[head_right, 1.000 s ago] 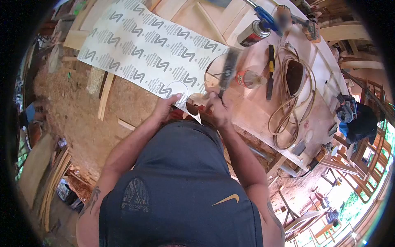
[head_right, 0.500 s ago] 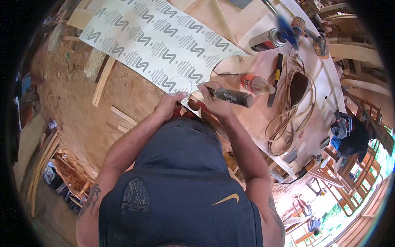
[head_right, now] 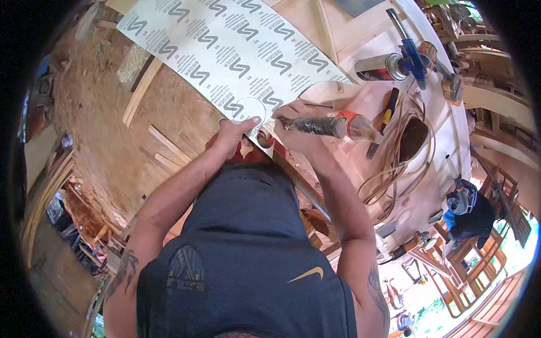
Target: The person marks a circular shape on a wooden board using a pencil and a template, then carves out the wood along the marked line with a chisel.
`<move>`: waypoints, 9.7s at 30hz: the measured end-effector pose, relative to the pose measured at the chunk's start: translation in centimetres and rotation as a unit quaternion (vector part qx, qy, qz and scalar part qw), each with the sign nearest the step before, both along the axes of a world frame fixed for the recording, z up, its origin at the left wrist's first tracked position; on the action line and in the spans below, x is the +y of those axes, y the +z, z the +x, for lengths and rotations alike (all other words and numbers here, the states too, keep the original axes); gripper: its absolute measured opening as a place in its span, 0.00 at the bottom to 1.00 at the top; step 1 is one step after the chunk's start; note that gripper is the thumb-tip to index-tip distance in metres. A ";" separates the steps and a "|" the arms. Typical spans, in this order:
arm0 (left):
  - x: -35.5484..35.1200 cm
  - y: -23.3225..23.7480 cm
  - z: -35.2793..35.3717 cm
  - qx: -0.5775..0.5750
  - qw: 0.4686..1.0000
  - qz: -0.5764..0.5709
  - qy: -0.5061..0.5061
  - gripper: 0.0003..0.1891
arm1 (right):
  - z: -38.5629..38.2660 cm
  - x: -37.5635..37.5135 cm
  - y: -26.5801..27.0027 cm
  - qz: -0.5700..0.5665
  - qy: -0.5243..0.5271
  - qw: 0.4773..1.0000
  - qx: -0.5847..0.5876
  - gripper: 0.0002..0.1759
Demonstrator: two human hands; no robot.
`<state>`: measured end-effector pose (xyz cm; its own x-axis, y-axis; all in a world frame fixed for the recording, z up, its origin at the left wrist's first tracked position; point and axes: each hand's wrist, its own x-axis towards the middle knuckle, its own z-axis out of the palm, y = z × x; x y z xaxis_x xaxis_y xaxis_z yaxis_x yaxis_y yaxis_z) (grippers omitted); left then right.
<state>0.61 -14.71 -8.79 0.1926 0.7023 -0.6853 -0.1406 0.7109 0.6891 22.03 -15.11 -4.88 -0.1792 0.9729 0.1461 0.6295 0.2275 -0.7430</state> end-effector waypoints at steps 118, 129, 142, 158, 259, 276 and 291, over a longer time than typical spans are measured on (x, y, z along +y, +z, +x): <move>-0.4 -3.1 0.5 -0.009 0.999 0.015 0.041 0.21 | -2.7 0.5 -1.7 -0.074 -0.054 0.996 -0.016 0.04; -0.2 -2.2 0.6 -0.023 0.999 0.020 0.044 0.20 | -2.6 0.5 -0.9 -0.113 -0.044 0.993 0.012 0.03; -0.6 -3.7 0.5 -0.011 0.999 0.021 0.024 0.23 | -3.2 0.4 0.3 -0.112 -0.025 0.993 0.018 0.02; -0.4 -2.8 0.7 -0.012 0.999 0.019 0.048 0.21 | -3.0 -1.0 -1.6 -0.142 -0.042 0.989 0.018 0.05; -1.8 -3.7 -0.2 -0.053 0.995 -0.014 0.082 0.18 | -1.4 2.0 -1.7 -0.203 -0.043 0.975 0.080 0.03; -1.4 -3.7 -0.3 -0.059 0.994 -0.079 0.055 0.21 | -2.1 2.6 -1.3 -0.178 -0.015 0.984 -0.017 0.08; -1.3 -3.1 0.1 -0.068 0.991 -0.047 0.110 0.16 | -1.8 2.3 -2.7 -0.102 0.011 0.995 0.003 0.05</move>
